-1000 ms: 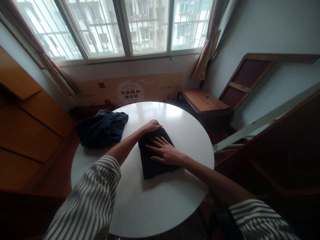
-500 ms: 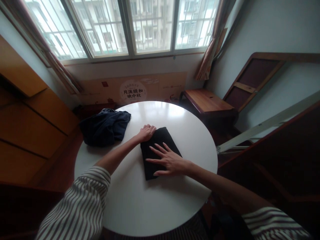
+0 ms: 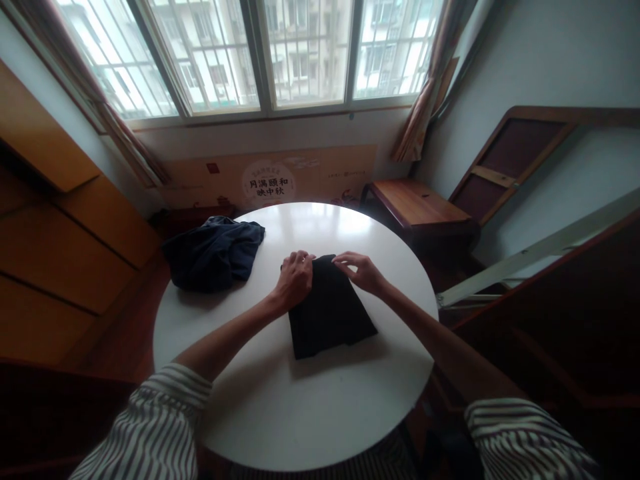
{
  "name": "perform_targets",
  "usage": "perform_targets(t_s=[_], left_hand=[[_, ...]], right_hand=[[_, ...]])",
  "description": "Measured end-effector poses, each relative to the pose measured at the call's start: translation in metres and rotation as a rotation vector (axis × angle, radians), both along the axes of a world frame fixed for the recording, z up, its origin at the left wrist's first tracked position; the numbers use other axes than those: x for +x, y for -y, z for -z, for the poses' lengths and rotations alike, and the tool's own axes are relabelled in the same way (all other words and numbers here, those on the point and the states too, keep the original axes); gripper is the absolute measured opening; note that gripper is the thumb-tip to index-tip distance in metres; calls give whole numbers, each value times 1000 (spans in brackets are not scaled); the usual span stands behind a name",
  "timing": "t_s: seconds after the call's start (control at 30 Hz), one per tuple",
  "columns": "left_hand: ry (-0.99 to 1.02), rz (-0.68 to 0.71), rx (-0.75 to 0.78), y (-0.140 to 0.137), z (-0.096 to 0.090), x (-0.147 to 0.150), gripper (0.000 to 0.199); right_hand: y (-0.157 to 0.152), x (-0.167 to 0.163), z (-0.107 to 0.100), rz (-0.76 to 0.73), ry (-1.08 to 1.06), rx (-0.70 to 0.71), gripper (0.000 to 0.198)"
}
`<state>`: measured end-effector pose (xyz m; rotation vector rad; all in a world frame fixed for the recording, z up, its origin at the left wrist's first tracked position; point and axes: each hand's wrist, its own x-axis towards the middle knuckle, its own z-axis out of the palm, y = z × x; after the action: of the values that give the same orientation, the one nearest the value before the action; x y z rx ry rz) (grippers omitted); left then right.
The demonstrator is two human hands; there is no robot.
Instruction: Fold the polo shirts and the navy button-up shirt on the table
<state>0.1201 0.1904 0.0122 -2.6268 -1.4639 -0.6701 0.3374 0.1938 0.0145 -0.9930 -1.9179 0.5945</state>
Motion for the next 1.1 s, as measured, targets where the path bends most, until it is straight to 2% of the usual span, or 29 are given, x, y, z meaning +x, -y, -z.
perform_targets(t_s=[0.1, 0.2, 0.37, 0.57, 0.67, 0.77, 0.83, 0.93, 1.1], left_hand=[[-16, 243, -59, 56, 5, 6, 40], [-36, 364, -172, 91, 16, 4, 53], [-62, 428, -261, 96, 28, -5, 63], [-69, 452, -280, 95, 23, -6, 69], [-60, 365, -254, 86, 17, -14, 59], [-46, 91, -154, 66, 15, -29, 53], [-58, -41, -123, 52, 18, -38, 53], [-83, -94, -158, 38, 24, -46, 54], [-61, -108, -255, 35, 32, -46, 55]], right_hand=[[-40, 11, 7, 17, -48, -185, 28], [-52, 10, 18, -31, -30, -305, 33], [-47, 3, 31, 9, -74, -286, 35], [-44, -1, 34, -2, -147, -329, 42], [-41, -3, 33, -24, -147, -343, 45], [-41, -2, 31, -59, -69, -318, 43], [-43, 0, 31, -51, -8, -271, 41], [-47, 0, 31, -39, 42, -255, 42], [-44, -8, 33, -1, 41, -325, 45]])
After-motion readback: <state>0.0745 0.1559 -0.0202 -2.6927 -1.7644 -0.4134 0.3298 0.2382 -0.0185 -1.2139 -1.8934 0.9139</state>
